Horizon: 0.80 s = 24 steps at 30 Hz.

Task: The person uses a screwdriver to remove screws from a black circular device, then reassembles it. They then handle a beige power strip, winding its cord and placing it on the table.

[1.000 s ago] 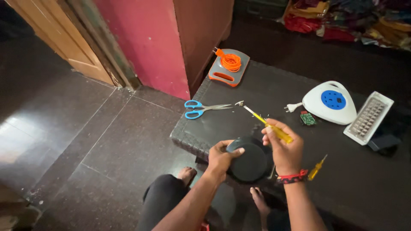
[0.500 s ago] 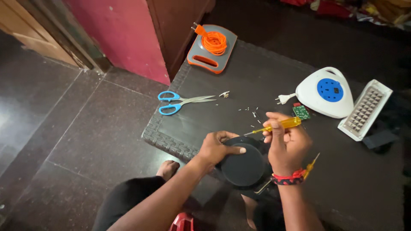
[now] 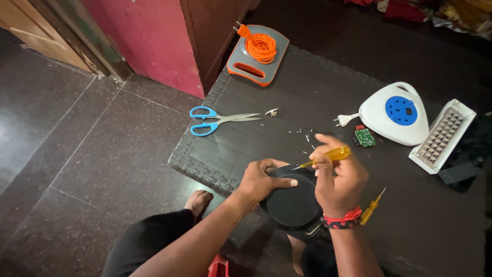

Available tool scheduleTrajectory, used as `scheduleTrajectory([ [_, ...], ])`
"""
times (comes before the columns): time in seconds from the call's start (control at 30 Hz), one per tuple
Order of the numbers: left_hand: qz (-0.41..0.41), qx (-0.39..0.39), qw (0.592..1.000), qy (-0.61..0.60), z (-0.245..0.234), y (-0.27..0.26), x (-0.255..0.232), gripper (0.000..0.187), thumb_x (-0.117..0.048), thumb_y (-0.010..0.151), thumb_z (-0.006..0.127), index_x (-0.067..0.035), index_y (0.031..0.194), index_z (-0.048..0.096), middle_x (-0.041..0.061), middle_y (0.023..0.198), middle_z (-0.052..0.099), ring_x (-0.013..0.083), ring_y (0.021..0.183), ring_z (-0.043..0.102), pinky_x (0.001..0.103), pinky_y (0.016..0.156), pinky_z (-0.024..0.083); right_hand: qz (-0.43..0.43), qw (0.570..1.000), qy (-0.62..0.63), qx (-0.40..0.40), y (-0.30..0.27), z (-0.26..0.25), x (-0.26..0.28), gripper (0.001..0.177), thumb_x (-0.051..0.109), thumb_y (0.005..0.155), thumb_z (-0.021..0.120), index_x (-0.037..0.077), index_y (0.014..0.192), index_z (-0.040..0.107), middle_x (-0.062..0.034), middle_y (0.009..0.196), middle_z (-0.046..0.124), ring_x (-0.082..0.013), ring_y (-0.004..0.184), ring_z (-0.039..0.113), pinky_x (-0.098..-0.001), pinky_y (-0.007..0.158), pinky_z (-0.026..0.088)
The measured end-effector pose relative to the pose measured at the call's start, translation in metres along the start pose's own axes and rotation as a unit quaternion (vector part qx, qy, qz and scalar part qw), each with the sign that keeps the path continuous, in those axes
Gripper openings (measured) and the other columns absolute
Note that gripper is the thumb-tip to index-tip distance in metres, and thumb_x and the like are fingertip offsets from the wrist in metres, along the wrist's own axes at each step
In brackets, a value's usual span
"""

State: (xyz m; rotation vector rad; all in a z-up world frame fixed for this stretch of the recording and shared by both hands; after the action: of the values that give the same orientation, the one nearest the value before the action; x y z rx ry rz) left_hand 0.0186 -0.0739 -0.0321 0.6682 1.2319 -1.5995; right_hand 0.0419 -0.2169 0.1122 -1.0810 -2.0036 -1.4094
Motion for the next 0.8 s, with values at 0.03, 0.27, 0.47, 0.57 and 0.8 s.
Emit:
scheduleTrajectory([
  [0.03,0.001,-0.001,1.000,-0.004,0.000,0.000,0.000,0.041,0.001,0.069,0.086,0.005,0.107,0.072,0.014,0.095,0.079,0.0177,0.081,0.075,0.030,0.078,0.063,-0.017,1.000,-0.019,0.005,0.000,0.001,0.004,0.029,0.025,0.108,0.061,-0.001,0.117,0.069,-0.0041,0.087,0.070,-0.0097,0.072,0.066,-0.0240,0.068,0.052],
  [0.27,0.018,0.004,1.000,-0.012,-0.002,-0.004,-0.003,0.043,0.000,0.070,0.086,0.006,0.110,0.071,0.013,0.097,0.079,0.0166,0.082,0.075,0.030,0.078,0.063,-0.046,0.997,-0.063,0.019,0.005,0.009,0.022,0.031,0.025,0.107,0.061,0.001,0.125,0.068,-0.0043,0.089,0.071,-0.0131,0.077,0.068,-0.0270,0.073,0.054],
  [0.47,0.001,-0.026,0.999,0.022,-0.005,-0.008,-0.008,0.041,0.000,0.070,0.087,0.005,0.108,0.073,0.012,0.095,0.079,0.0165,0.080,0.075,0.029,0.076,0.063,-0.031,0.998,-0.052,0.017,0.007,0.014,0.025,0.031,0.019,0.101,0.071,0.001,0.126,0.068,-0.0039,0.093,0.075,-0.0123,0.079,0.073,-0.0257,0.074,0.057],
  [0.57,-0.012,-0.034,0.999,0.033,-0.005,-0.009,-0.009,0.041,-0.002,0.070,0.087,0.003,0.108,0.074,0.012,0.095,0.079,0.0165,0.079,0.075,0.029,0.075,0.063,-0.026,0.999,-0.043,0.003,0.007,0.013,0.023,0.031,0.016,0.099,0.074,0.001,0.126,0.068,-0.0050,0.093,0.075,-0.0123,0.079,0.073,-0.0250,0.072,0.057],
  [0.8,-0.009,-0.038,0.998,0.040,-0.006,-0.006,-0.003,0.042,-0.005,0.070,0.088,0.003,0.109,0.076,0.012,0.096,0.080,0.0158,0.079,0.075,0.029,0.075,0.063,-0.041,0.992,-0.117,-0.017,0.006,0.014,0.028,0.052,0.014,0.088,0.085,0.002,0.134,0.063,-0.0056,0.089,0.076,-0.0124,0.078,0.075,-0.0258,0.068,0.060],
])
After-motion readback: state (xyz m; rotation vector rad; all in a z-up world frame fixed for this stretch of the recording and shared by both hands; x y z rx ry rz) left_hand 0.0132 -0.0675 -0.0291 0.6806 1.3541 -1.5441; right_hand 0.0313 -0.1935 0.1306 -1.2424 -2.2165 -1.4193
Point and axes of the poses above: each hand's wrist, its own y-axis towards the middle knuckle, its own z-axis out of the palm, x = y × z, the point moved 7 cm from there along y, towards the middle knuckle
